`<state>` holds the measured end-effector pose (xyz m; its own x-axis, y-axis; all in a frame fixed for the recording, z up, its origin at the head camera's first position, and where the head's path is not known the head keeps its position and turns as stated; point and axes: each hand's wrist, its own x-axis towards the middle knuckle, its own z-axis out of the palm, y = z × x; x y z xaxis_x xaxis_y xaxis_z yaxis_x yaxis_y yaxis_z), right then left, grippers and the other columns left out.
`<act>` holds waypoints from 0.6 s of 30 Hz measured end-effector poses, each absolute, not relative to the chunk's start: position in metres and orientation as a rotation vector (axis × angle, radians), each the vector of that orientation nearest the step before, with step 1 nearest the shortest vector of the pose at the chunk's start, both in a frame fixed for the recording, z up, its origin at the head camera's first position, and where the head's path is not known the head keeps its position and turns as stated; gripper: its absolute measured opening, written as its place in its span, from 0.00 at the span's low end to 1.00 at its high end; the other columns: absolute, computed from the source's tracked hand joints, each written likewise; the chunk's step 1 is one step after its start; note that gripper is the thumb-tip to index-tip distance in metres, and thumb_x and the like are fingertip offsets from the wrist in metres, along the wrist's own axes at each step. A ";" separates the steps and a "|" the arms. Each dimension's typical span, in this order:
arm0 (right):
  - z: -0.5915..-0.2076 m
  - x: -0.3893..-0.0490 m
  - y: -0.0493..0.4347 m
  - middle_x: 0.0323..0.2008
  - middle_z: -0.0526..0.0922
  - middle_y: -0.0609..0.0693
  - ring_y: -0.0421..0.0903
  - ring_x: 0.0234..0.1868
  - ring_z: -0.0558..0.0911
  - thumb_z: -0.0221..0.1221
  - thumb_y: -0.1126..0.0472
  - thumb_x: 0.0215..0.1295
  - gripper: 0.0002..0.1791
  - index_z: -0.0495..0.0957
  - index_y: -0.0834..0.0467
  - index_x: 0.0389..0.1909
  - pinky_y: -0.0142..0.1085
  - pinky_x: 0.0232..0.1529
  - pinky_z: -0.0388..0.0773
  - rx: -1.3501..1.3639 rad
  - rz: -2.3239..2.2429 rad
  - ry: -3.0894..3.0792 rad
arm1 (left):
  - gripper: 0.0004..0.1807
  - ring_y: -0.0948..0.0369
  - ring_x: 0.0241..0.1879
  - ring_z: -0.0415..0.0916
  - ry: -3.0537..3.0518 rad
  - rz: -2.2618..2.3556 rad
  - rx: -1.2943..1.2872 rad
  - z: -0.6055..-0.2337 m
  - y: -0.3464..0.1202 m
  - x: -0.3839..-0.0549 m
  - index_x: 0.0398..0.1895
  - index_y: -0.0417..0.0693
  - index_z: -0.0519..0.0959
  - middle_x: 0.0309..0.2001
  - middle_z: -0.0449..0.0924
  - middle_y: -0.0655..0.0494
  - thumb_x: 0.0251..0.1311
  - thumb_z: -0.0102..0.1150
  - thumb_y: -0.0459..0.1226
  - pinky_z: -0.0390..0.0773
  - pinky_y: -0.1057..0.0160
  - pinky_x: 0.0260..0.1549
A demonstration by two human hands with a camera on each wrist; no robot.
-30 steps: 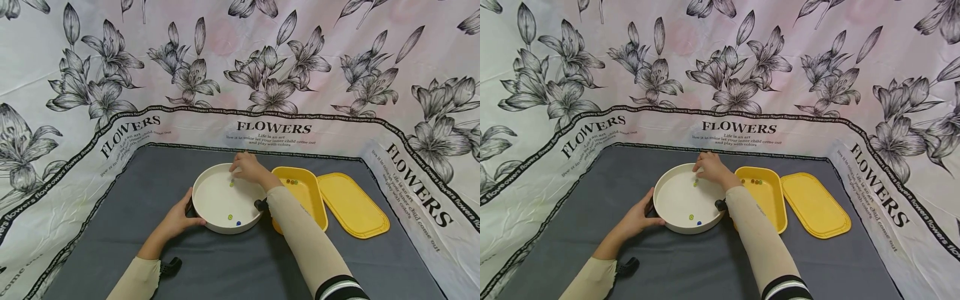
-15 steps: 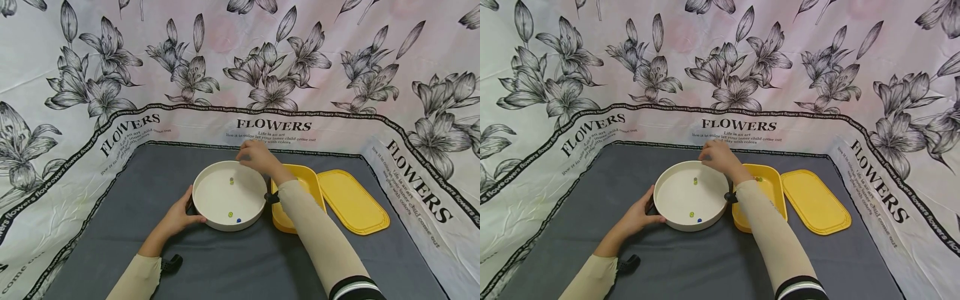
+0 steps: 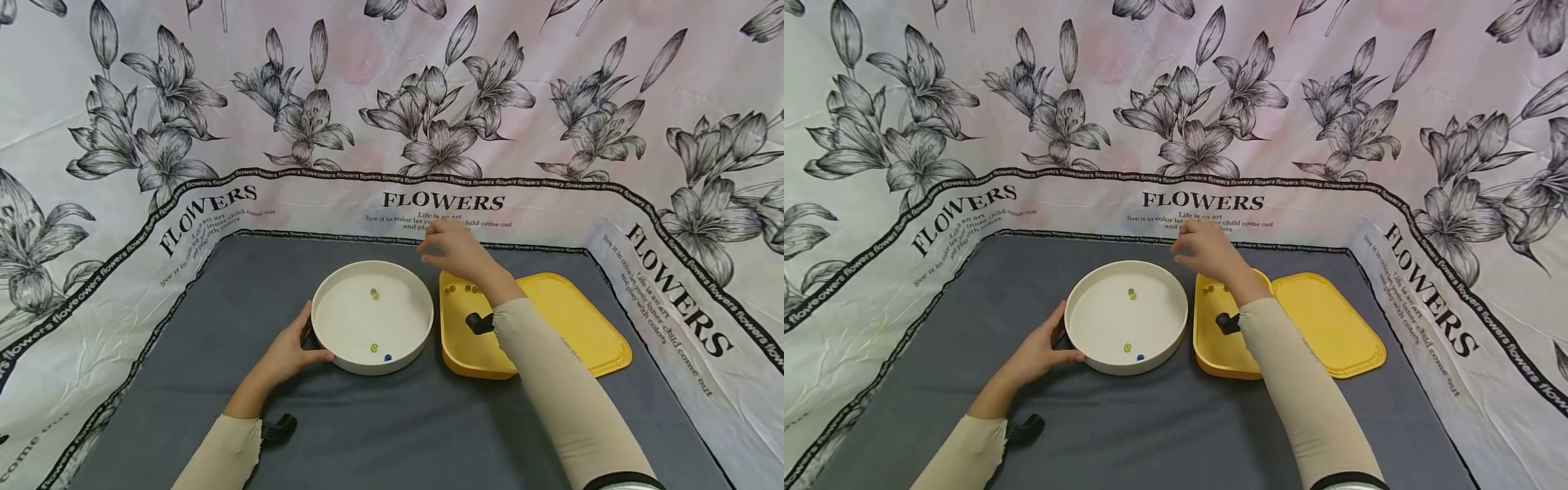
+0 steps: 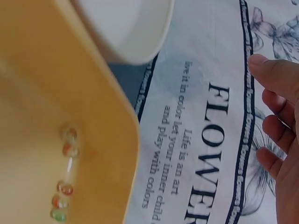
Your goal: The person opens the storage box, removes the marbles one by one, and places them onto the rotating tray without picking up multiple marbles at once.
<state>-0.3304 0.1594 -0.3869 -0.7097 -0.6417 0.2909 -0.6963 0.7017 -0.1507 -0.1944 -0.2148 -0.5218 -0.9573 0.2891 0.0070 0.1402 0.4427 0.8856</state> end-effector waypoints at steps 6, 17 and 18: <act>-0.387 -0.327 0.186 0.44 0.78 0.51 0.52 0.47 0.73 0.71 0.58 0.64 0.08 0.90 0.53 0.43 0.52 0.53 0.70 1.034 0.406 -2.654 | 0.74 0.45 0.80 0.47 2.570 1.519 0.394 -0.518 -0.214 -0.196 0.84 0.42 0.35 0.83 0.36 0.43 0.46 0.82 0.50 0.57 0.44 0.75; -0.408 -0.327 0.231 0.41 0.76 0.50 0.52 0.44 0.70 0.73 0.59 0.62 0.07 0.90 0.52 0.40 0.50 0.48 0.65 0.919 0.449 -2.726 | 0.73 0.45 0.80 0.47 2.565 1.510 0.370 -0.525 -0.216 -0.192 0.84 0.42 0.36 0.83 0.37 0.43 0.46 0.82 0.50 0.57 0.44 0.75; -0.408 -0.328 0.234 0.41 0.76 0.50 0.52 0.44 0.69 0.73 0.59 0.62 0.07 0.90 0.52 0.40 0.49 0.48 0.64 0.905 0.453 -2.726 | 0.73 0.45 0.80 0.47 2.567 1.516 0.371 -0.524 -0.216 -0.193 0.84 0.42 0.37 0.83 0.37 0.44 0.46 0.82 0.50 0.57 0.44 0.75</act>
<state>-0.3282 0.2339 -0.4079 -0.7818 -0.5395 0.3127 -0.6116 0.7611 -0.2160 -0.1925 -0.2163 -0.5240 -0.9603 0.2787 0.0073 0.1409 0.4626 0.8753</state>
